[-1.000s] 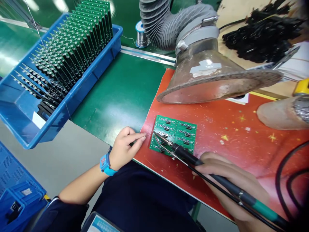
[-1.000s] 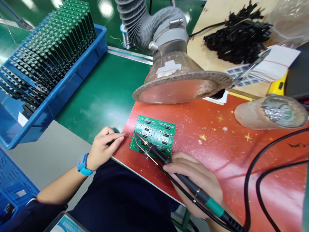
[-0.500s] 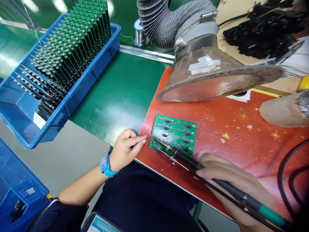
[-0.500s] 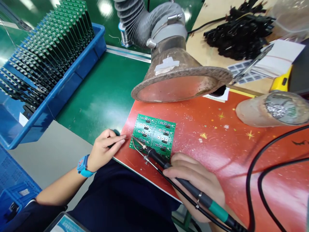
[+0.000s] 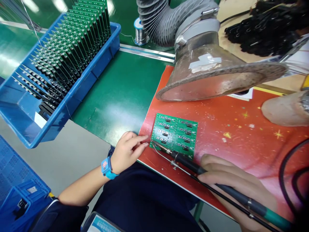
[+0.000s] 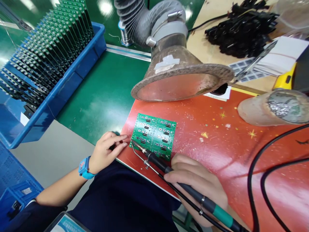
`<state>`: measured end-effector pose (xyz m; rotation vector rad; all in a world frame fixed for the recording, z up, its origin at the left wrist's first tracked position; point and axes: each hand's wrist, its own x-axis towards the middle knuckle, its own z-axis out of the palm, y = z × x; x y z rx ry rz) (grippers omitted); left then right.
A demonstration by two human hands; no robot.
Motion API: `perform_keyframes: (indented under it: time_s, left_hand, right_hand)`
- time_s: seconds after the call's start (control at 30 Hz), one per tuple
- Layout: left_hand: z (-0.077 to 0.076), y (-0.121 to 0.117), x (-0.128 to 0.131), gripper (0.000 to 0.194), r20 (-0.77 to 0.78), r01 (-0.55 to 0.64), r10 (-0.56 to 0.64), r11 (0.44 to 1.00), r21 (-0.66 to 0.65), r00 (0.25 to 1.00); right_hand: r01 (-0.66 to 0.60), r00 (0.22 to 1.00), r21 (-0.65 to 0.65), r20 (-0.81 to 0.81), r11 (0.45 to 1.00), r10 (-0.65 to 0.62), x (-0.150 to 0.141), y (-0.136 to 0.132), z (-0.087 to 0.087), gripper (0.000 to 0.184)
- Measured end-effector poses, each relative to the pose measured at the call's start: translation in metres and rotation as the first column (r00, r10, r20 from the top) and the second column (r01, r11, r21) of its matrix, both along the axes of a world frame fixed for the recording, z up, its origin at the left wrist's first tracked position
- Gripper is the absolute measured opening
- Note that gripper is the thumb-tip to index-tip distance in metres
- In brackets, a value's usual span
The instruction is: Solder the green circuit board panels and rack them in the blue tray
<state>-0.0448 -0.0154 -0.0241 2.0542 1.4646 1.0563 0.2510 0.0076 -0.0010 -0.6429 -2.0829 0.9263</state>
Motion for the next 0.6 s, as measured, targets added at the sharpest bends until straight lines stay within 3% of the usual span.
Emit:
perform_keyframes:
  time_s: [0.2, 0.4, 0.6]
  left_hand:
    - [0.0054, -0.0030, 0.0023, 0.010, 0.057, -0.024, 0.028, 0.996, -0.081, 0.998]
    - [0.0043, -0.0062, 0.0018, 0.013, 0.049, -0.010, 0.013, 0.997, -0.075, 0.999]
    - [0.0029, -0.0087, 0.0022, 0.014, 0.027, -0.011, 0.013, 0.998, -0.067, 1.000]
  right_hand:
    - [-0.038, 0.999, -0.032, -0.022, 0.999, 0.037, -0.0058, 0.0025, 0.0062, 0.021]
    - [-0.022, 0.999, -0.008, 0.048, 1.000, 0.023, -0.0031, 0.0021, 0.0061, 0.019]
    - [0.026, 1.000, 0.024, 0.005, 0.999, -0.026, -0.0062, 0.0008, 0.0047, 0.015]
